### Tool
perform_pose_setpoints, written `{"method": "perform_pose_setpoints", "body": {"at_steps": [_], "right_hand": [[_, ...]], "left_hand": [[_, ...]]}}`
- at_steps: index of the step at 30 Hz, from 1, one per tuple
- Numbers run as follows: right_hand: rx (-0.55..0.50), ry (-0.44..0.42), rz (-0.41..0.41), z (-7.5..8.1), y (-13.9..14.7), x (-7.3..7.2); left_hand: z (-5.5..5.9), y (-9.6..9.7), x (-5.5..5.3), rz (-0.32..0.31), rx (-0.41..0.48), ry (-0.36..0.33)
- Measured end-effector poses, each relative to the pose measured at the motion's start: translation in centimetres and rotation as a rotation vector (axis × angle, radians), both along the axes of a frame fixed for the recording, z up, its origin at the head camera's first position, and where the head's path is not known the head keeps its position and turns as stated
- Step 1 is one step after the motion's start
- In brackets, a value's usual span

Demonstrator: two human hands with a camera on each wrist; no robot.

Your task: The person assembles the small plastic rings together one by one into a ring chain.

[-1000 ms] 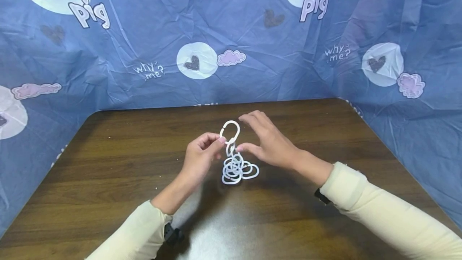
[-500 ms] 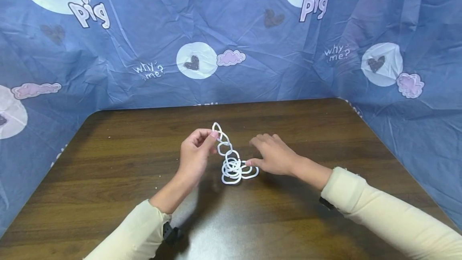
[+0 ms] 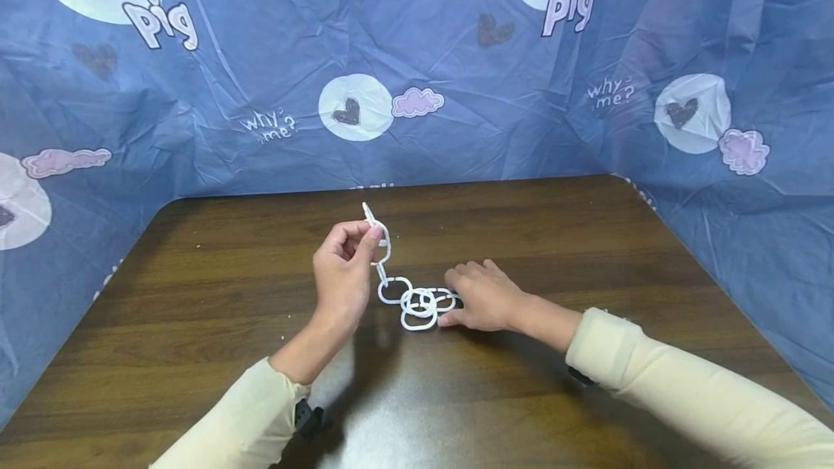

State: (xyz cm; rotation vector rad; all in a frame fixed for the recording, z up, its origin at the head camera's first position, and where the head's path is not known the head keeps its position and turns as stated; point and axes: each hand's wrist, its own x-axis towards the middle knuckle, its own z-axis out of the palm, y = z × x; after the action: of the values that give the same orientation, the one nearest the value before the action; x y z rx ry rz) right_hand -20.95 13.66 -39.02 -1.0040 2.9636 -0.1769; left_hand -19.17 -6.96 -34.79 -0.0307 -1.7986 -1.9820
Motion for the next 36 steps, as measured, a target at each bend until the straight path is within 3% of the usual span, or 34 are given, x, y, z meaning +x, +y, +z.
{"method": "perform_pose_setpoints", "body": {"at_steps": [7, 13, 22, 36], "right_hand": [[0.019, 0.032, 0.022, -0.9, -0.3, 0.0], [0.038, 0.046, 0.049, -0.7, 0.5, -0.4], [0.012, -0.056, -0.011, -0.1, 2.2, -1.1], [0.088, 0.042, -0.052, -0.9, 0.7, -1.0]], "left_hand": [[-0.2, 0.0, 0.1, -0.022, -0.016, -0.037], [-0.4, 0.0, 0.1, -0.037, -0.017, -0.046], [-0.5, -0.1, 0.2, -0.059, -0.006, -0.082], [-0.5, -0.1, 0.2, -0.05, -0.054, -0.087]]}}
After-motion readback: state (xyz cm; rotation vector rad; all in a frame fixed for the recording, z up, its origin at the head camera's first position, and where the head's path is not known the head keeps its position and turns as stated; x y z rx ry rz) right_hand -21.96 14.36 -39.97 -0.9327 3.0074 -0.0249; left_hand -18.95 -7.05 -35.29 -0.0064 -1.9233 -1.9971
